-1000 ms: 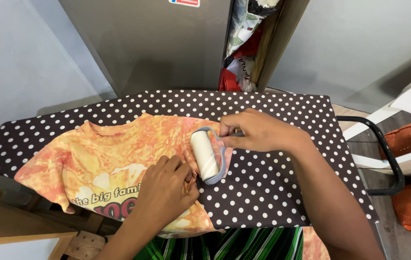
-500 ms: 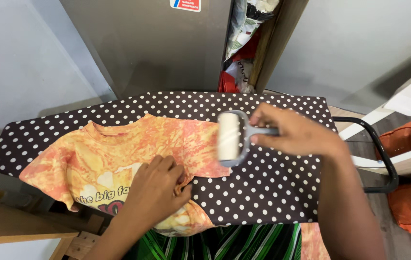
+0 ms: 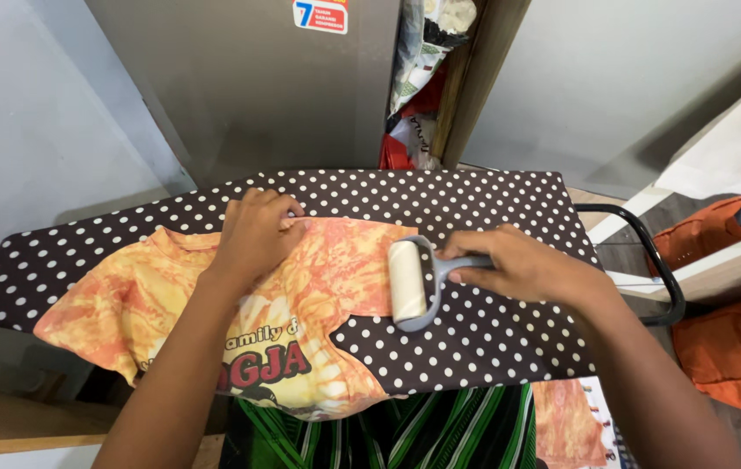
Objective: The person uses a lint roller to remove lint from a tie-dye t-shirt on a polka-dotted ironing board. They roll the tool over the back and front of the shirt, repositioning the garment to cover different areas.
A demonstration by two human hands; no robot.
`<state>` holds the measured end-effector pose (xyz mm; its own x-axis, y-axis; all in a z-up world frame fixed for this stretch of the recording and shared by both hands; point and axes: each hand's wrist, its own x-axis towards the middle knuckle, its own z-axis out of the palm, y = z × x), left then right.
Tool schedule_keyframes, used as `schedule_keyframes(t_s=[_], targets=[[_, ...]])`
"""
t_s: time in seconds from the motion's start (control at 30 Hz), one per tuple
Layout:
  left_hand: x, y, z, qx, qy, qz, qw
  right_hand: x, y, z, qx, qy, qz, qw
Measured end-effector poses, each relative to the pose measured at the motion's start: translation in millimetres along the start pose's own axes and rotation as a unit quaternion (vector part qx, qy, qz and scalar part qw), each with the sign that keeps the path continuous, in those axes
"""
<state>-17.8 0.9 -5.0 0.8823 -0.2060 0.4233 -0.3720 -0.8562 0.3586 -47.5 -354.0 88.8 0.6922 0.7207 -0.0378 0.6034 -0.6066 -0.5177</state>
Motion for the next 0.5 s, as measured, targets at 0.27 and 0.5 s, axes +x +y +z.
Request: schedule_keyframes(t_s=[0.27, 0.5], targets=[[-9, -3, 1, -0.060, 0.111, 0.063, 0.990, 50, -27, 43, 0.006, 0.046, -0.119, 0.992], [-10, -13, 3, -0.056, 0.071, 0.097, 0.991, 18, -20, 3, -0.037, -0.011, -0.058, 0.998]])
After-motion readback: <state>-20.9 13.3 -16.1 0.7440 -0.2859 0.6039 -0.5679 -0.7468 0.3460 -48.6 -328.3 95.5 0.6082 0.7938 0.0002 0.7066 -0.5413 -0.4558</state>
